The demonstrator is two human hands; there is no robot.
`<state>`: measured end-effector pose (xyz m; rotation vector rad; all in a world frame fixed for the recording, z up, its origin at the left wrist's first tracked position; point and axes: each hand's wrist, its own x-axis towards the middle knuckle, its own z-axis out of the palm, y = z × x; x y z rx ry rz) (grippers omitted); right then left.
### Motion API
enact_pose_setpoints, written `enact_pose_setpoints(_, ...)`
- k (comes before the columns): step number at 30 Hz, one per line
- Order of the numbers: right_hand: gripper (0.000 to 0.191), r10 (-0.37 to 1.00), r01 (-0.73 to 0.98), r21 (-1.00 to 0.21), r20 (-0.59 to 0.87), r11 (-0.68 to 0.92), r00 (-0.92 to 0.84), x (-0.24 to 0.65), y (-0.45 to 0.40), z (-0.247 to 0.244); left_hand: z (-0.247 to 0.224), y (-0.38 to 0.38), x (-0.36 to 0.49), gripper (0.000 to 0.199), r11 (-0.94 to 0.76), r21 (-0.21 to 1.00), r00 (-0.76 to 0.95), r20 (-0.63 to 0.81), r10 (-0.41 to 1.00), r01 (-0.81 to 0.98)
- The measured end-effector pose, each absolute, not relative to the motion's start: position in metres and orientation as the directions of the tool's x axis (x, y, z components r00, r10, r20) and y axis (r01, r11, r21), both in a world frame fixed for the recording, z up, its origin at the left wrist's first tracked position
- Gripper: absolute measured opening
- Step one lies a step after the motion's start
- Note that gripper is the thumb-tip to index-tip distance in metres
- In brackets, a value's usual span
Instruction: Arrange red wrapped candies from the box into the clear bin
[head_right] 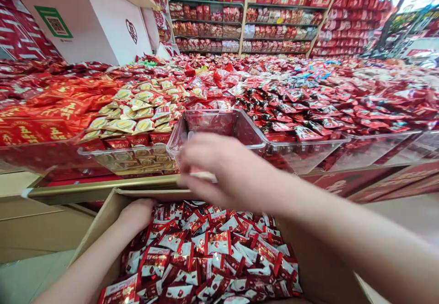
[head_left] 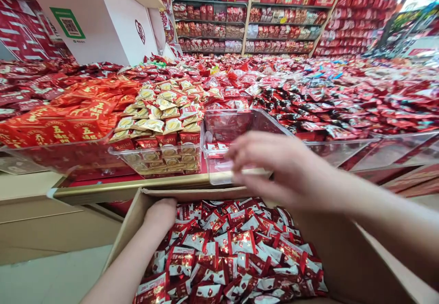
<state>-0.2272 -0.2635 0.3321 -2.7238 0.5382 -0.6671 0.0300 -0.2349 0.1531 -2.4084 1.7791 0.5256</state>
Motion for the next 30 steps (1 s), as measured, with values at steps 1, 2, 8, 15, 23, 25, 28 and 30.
enact_pose_setpoints(1, 0.016, -0.397, -0.231, -0.420, 0.366, -0.878, 0.842, -0.237, -0.250, 0.314, 0.156, -0.233, 0.025, 0.022, -0.303, 0.144, 0.247, -0.313, -0.917, -0.942)
enact_pose_setpoints(2, 0.015, -0.387, -0.194, -0.487, 0.335, -0.852, 0.859, -0.246, -0.241, 0.293, 0.159, -0.232, 0.020, 0.020, -0.289, 0.169, 0.230, -0.299, -0.926, -0.942)
enact_pose_setpoints(8, 0.017, -0.732, -0.426, -0.864, -0.105, -0.268, 0.674, -0.259, -0.236, 0.187, 0.187, -0.224, -0.020, 0.007, -0.131, 0.480, 0.020, -0.230, -0.973, -0.868)
enact_pose_setpoints(15, 0.037, -0.852, -0.252, -0.962, -0.045, -0.104, 0.522, -0.243, -0.247, 0.189, 0.219, -0.208, -0.076, 0.045, -0.199, 0.956, -0.142, -0.232, -0.962, -0.214)
enact_pose_setpoints(23, 0.040, -0.914, -0.126, -0.971, 0.142, -0.203, 0.380, -0.243, -0.239, 0.195, 0.215, -0.189, -0.095, 0.039, -0.307, 0.950, -0.241, -0.285, -0.928, 0.060)
enact_pose_setpoints(25, 0.040, -0.913, -0.121, -0.984, 0.074, -0.133, 0.400, -0.245, -0.240, 0.196, 0.215, -0.188, -0.093, 0.041, -0.286, 0.958, -0.227, -0.273, -0.935, 0.026)
enact_pose_setpoints(28, 0.032, -0.876, -0.156, -0.965, 0.117, -0.212, 0.468, -0.247, -0.244, 0.201, 0.216, -0.188, -0.091, 0.048, -0.230, 0.964, -0.226, -0.255, -0.940, -0.131)
enact_pose_setpoints(30, 0.029, -0.853, -0.186, -0.923, 0.214, -0.336, 0.477, -0.248, -0.245, 0.205, 0.217, -0.187, -0.091, 0.052, -0.185, 0.963, -0.200, -0.224, -0.954, -0.198)
